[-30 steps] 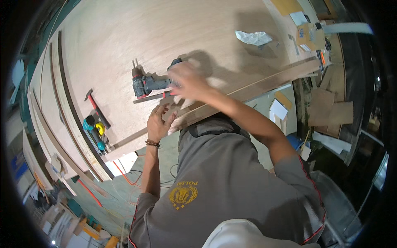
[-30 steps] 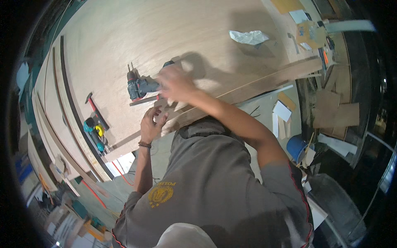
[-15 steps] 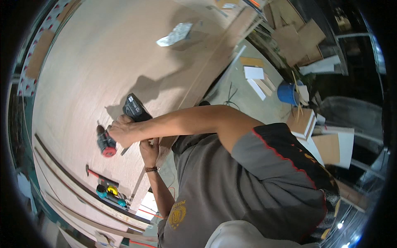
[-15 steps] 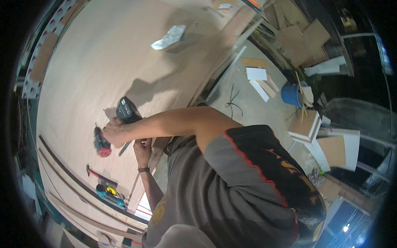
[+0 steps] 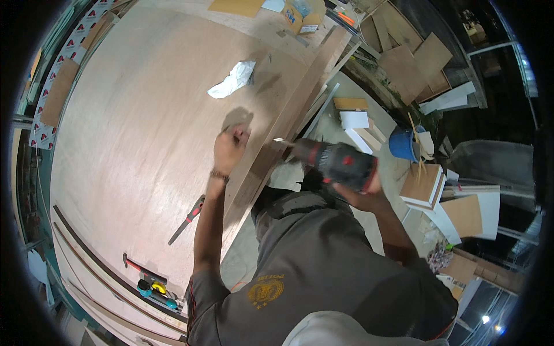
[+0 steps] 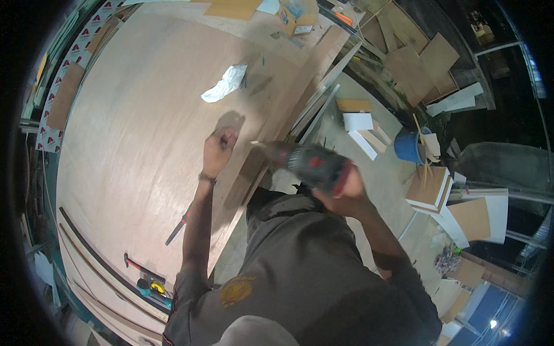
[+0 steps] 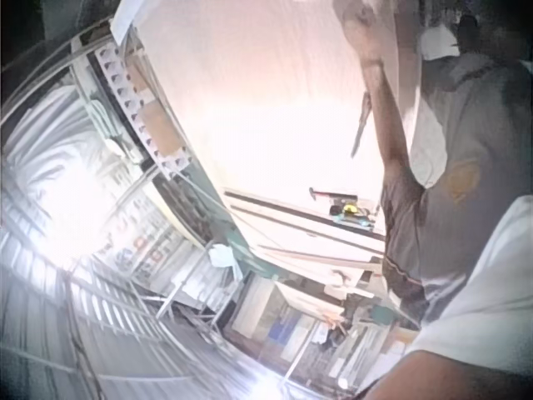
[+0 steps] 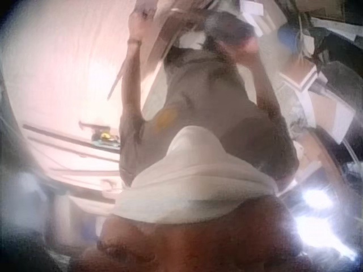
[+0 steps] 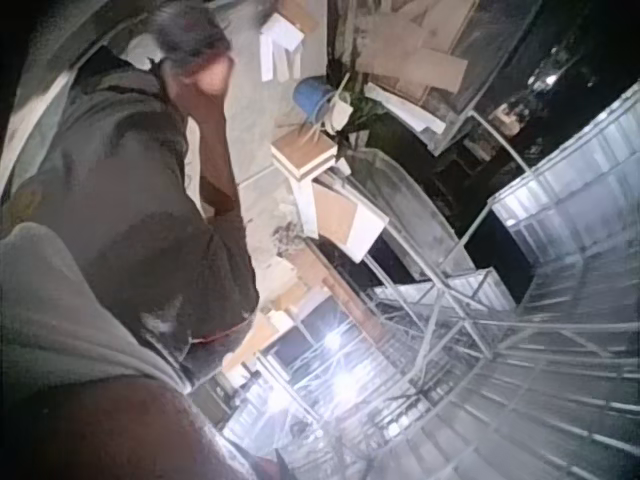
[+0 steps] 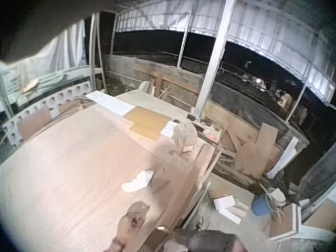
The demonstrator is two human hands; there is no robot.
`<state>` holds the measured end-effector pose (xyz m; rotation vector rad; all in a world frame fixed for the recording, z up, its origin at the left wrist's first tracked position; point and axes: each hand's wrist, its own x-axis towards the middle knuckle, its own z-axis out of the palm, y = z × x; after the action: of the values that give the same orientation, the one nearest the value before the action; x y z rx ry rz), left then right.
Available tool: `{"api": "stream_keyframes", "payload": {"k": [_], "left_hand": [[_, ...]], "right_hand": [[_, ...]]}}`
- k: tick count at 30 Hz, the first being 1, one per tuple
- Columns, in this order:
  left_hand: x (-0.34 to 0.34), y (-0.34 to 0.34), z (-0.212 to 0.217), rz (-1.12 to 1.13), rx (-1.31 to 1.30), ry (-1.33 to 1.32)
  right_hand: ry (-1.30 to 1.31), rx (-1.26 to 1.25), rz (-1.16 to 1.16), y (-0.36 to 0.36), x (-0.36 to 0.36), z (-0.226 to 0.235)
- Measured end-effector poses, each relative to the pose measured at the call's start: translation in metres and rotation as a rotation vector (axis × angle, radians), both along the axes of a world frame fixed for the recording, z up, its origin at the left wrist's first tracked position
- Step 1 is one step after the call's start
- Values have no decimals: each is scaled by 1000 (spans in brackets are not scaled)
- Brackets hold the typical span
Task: The person uses a power sander on a large wooden panel, then uses a drill to drive screws into wooden support beams to assemble a structure.
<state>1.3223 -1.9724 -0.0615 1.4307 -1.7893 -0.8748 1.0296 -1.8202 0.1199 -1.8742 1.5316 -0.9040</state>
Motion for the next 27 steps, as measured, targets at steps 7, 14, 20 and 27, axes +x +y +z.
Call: {"api": "stream_keyframes", "payload": {"k": [7, 14, 20, 27], "left_hand": [[-126, -175, -47, 249, 36, -380], [-199, -263, -112, 563, -60, -593], [-218, -253, -83, 709, 64, -653], [-349, -177, 8, 392, 310, 731]], "right_hand": [[-104, 268, -236, -41, -157, -14], [-35, 239, 30, -150, -320, -61], [-170, 526, -44, -193, -408, -55], [-202, 524, -210, -199, -465, -38]]}}
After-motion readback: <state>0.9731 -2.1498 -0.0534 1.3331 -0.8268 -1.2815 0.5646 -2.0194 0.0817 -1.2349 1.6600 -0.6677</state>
